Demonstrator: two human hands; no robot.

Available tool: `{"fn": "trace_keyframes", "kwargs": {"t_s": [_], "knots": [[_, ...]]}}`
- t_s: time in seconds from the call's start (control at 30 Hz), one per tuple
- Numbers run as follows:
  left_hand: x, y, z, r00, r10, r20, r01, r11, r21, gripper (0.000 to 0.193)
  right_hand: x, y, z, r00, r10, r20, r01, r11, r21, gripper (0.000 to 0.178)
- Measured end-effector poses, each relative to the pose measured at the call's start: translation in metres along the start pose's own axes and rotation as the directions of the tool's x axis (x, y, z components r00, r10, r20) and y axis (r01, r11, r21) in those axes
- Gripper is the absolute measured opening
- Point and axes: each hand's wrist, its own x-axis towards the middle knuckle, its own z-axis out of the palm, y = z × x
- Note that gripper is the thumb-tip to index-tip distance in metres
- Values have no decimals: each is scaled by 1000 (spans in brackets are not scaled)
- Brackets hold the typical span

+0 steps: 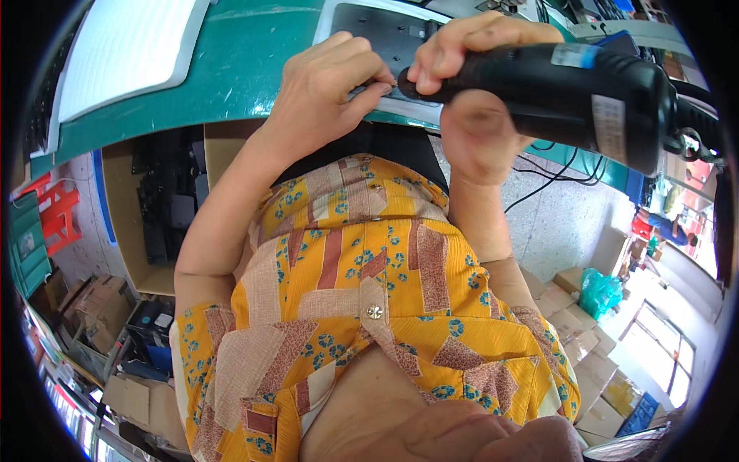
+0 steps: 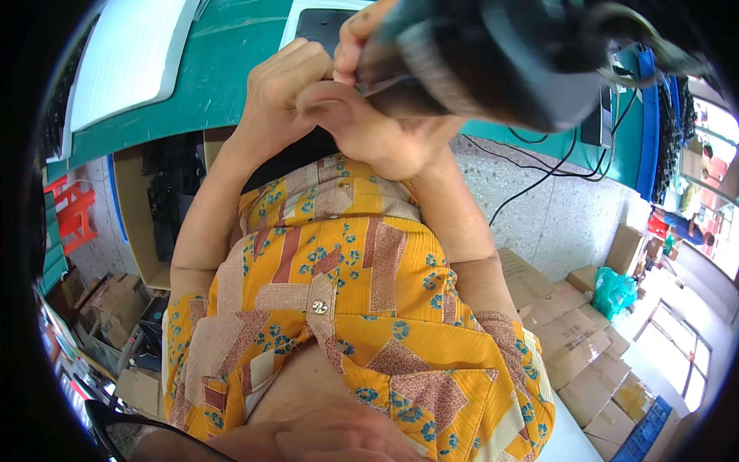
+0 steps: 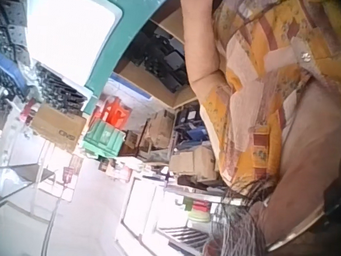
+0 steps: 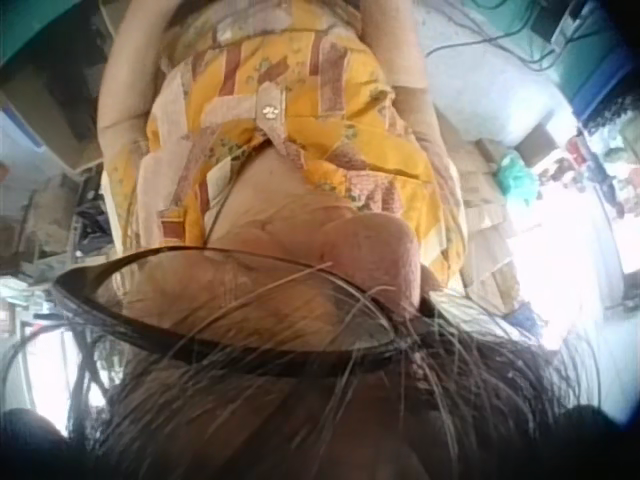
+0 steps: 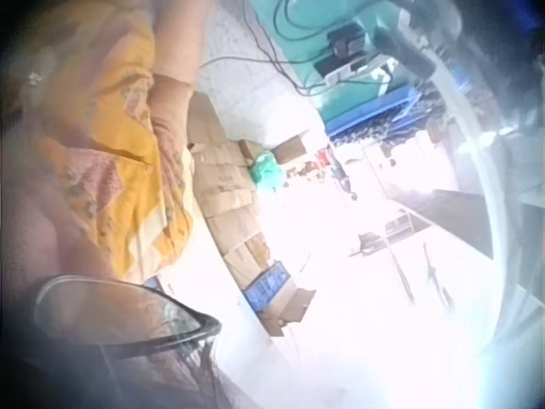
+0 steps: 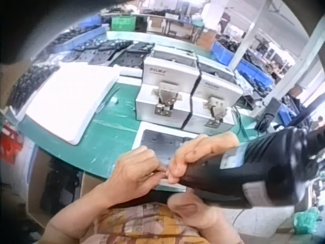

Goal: Assembling small electronic components and plastic casings using an electric screwdriver.

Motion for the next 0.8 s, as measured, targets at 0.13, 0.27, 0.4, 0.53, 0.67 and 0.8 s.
{"fn": "trace_keyframes", "kwargs": {"t_s": [0.13,0.27,0.4,0.53,0.67,0.8], "knots": [[1,1,-1,1000,-16,14,16,999,-29,14,0,-23,-58,982,-181,46,156,931,330,60],[-2,6,-11,999,-39,34,40,999,-30,19,-1,-37,-115,939,-298,-173,310,950,47,54],[-4,14,-19,991,-125,41,129,987,-101,28,-8,-26,-123,923,-177,-341,222,970,99,49],[-5,16,-21,994,-105,1,104,986,-129,31,-10,-18,-115,921,-168,-350,213,972,95,45],[-9,20,-25,991,-129,-27,125,983,-133,29,-9,-12,-117,930,-198,-309,190,980,-56,44],[-13,19,-27,989,-116,-96,104,987,-126,23,-11,-9,-115,933,-193,-304,186,981,-51,43]]}}
